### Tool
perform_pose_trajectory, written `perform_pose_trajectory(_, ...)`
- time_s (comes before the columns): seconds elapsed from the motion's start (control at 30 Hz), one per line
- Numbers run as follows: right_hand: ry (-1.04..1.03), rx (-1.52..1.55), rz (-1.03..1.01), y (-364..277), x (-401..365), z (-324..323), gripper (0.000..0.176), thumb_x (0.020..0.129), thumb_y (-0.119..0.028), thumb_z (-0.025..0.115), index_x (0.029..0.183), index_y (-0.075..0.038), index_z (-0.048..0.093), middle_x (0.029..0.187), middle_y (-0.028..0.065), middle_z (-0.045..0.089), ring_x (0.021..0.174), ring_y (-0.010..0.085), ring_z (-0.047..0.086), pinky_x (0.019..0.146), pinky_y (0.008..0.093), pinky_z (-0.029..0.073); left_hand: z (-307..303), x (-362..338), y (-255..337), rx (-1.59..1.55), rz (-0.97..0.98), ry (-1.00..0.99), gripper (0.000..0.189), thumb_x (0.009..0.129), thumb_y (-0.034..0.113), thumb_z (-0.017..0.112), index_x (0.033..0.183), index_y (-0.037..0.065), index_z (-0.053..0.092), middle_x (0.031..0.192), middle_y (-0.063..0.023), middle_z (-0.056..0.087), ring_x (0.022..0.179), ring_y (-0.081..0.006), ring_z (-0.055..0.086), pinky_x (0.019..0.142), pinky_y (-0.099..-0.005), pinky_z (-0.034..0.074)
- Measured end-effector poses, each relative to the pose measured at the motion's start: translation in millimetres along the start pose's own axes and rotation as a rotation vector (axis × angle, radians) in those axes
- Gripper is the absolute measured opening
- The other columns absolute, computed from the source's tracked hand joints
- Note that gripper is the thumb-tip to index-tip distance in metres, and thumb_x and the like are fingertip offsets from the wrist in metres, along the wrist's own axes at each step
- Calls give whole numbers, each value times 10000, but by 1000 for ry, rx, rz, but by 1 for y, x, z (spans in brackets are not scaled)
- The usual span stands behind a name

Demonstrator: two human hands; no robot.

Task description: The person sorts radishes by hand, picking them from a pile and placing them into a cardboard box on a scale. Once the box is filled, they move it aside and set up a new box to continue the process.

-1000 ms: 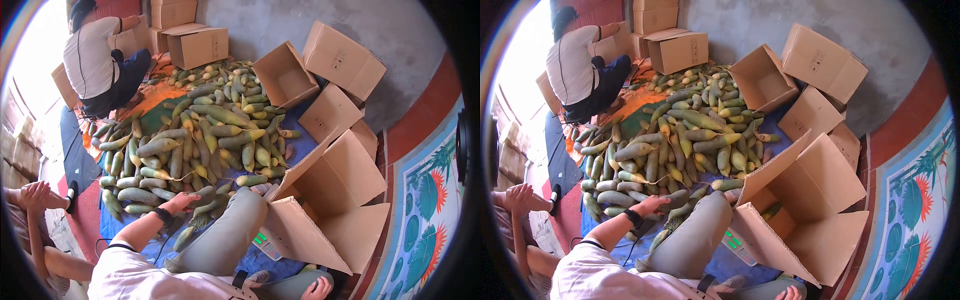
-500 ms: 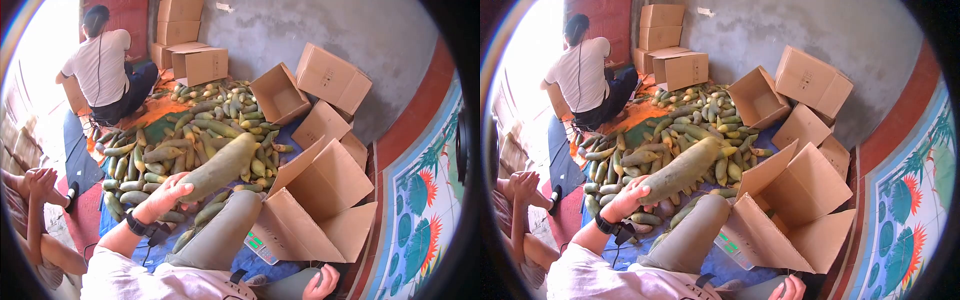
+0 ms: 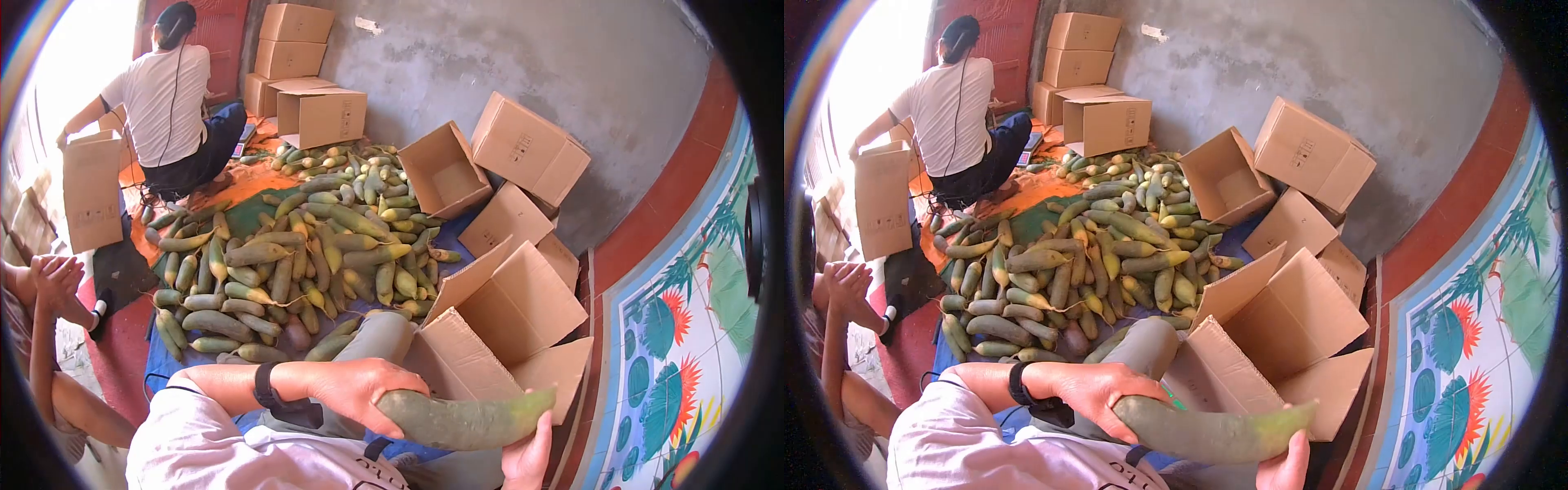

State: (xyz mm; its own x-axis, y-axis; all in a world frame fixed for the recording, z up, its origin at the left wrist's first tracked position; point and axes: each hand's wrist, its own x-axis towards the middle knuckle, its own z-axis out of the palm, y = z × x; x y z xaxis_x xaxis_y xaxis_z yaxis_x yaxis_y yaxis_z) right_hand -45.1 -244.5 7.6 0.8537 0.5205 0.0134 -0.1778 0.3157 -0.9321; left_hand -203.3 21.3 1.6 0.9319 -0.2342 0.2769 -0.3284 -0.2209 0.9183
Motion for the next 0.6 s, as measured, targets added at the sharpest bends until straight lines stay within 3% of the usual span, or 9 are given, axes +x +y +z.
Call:
perform_pose_trajectory(0.07,-68,-71,-5,-1,-2,-20,564,874,-390,512,1279,-23,372,1163,95,520,1114,238,482,918,428,424,1,4,-2,89,97,39,552,714,241,733,1136,-25,495,1012,-152,585,928,-262,578,804,-337,458)
perform_pose_trajectory(0.1,-31,19,63,-18,-10,-4,302,902,-180,506,1152,-11,511,1094,121,574,965,286,566,820,380,475,0,7,-5,101,133,52,555,702,224,739,1139,-18,497,1027,-159,578,942,-284,573,809,-348,457)
perform_pose_trajectory(0.27,-159,-185,83,-47,-8,-25,386,901,-154,469,1248,1,406,1171,136,531,1020,268,559,829,404,491,-6,28,-3,194,240,115,584,664,178,756,1159,8,496,1041,-152,566,942,-309,570,809,-365,459)
perform_pose_trajectory(0.37,-159,-145,1,-61,-7,-15,311,897,-147,484,1166,8,489,1085,157,568,955,297,576,792,404,492,-12,44,-6,320,254,212,618,635,131,754,1189,58,491,1060,-133,550,963,-323,549,815,-384,462)
perform_pose_trajectory(0.43,-195,-296,-141,-67,2,-21,540,847,-333,552,1236,5,391,1119,115,528,1020,254,544,798,416,504,-11,56,-9,342,298,299,633,638,121,751,1205,62,477,1079,-131,541,979,-322,542,822,-387,462)
perform_pose_trajectory(0.47,-195,-298,-141,-68,4,-21,540,847,-333,552,1236,5,391,1119,115,528,1020,254,544,798,416,504,-11,63,-10,367,341,388,648,641,111,747,1222,67,462,1097,-128,532,996,-321,534,830,-389,462)
perform_pose_trajectory(0.53,-23,-298,-381,-70,11,-20,488,865,-308,538,1208,9,398,1076,133,539,931,250,581,689,384,540,-12,76,-11,336,314,410,691,642,97,743,1256,66,426,1156,-130,498,1043,-316,511,866,-385,446)
perform_pose_trajectory(0.57,117,-277,-457,-70,15,-23,443,878,-283,534,1200,-8,403,1060,121,542,930,232,577,696,377,532,-13,83,-15,449,326,494,691,657,108,742,1267,65,421,1209,-138,474,1084,-317,493,891,-384,430)
perform_pose_trajectory(0.6,114,-278,-456,-76,22,-33,443,878,-283,534,1200,-8,403,1060,121,542,930,232,577,696,377,532,-15,88,-19,563,338,577,691,671,120,741,1278,64,416,1262,-146,449,1124,-317,475,917,-382,415)
